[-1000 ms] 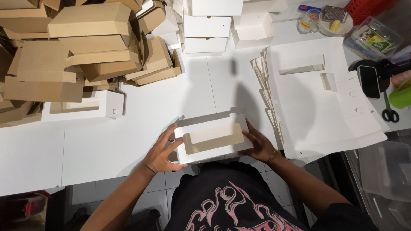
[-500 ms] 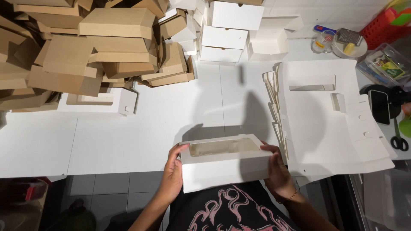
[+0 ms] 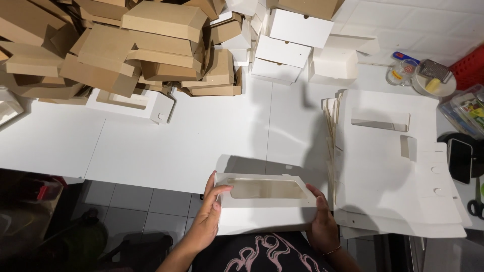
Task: Folding flat cardboard templates into 3D boxes and stacking them on a work surface.
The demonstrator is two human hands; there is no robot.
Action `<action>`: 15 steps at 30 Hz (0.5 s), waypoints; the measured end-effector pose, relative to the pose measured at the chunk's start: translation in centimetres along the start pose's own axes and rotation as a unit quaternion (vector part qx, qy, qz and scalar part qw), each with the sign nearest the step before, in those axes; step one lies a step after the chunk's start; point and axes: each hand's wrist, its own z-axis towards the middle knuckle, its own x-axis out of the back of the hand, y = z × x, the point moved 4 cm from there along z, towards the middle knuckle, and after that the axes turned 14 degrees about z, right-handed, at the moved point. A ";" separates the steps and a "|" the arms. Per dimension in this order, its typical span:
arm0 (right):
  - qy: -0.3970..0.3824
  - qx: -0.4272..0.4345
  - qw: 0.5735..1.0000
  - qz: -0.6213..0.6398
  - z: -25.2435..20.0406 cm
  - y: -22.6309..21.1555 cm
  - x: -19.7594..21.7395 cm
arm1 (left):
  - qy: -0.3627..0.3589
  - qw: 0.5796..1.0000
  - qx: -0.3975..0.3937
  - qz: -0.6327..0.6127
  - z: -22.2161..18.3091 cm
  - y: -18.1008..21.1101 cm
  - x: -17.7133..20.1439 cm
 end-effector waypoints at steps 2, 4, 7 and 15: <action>0.029 -0.046 0.998 0.026 -0.8 -1.4 -0.4 | -0.055 0.996 0.059 -0.029 -0.2 0.8 -0.7; 0.023 -0.019 1.000 -0.004 -0.2 -0.7 0.3 | -0.057 0.991 0.123 -0.024 -0.6 1.1 -1.2; -0.011 0.083 0.997 -0.004 1.8 0.8 0.8 | -0.002 0.980 0.195 -0.025 -1.2 3.0 -1.5; -0.038 0.228 0.969 0.091 1.8 -0.2 -2.4 | 0.166 0.965 0.198 -0.037 -2.0 4.8 0.3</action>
